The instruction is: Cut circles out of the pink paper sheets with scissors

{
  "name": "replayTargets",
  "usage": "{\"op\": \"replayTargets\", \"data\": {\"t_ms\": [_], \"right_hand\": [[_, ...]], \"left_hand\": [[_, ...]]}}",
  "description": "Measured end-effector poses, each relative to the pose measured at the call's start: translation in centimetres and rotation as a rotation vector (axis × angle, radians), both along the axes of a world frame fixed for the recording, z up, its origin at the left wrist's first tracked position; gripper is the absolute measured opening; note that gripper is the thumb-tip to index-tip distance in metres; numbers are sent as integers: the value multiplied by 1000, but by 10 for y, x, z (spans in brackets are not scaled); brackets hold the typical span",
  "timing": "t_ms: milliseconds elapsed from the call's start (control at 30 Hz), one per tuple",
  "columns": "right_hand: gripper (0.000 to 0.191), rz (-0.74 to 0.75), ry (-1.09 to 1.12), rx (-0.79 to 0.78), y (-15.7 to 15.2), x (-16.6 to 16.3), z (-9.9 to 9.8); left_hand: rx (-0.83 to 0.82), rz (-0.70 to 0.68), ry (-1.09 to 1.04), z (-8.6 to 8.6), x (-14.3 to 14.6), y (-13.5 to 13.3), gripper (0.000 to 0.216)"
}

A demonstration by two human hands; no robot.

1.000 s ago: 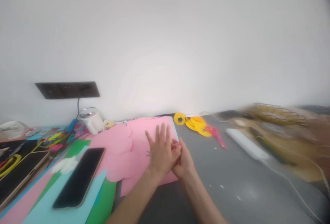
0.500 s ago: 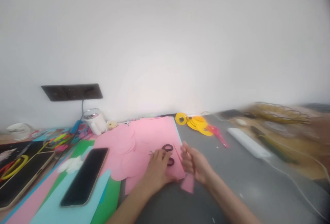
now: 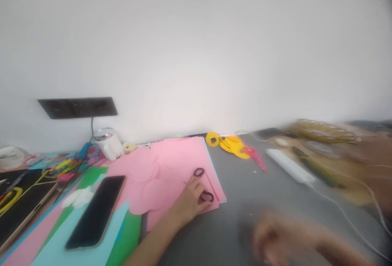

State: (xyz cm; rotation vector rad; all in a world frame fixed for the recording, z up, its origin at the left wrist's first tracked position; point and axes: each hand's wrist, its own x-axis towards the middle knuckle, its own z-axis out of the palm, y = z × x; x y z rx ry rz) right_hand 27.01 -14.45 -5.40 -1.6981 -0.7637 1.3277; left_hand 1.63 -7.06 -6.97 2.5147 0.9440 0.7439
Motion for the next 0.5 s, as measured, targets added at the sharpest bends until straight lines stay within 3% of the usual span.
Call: {"op": "replayTargets", "data": {"t_ms": [33,100,167,200,267,367,500], "right_hand": [[27,179,-30,37,9,-2,6],[18,488,-237,274,31,-12,15],[21,660,-562,608,54,-31,19],[24,688,-611,653,65,-41,19],[42,788,-662,685,83,-61,19],[71,967,-770,648,101,-79,18],[63,1086,-982,537,115,-84,23]], "left_hand": [[3,-25,-17,1,1,-1,20],[22,-64,-49,1,3,-2,21],[147,-62,-50,-2,1,-2,24],[234,-52,-39,-5,0,-1,29],[393,-48,7,-12,-4,-1,39],[425,-42,62,-21,-9,-2,51],[396,6,123,-20,-12,-5,50]]}}
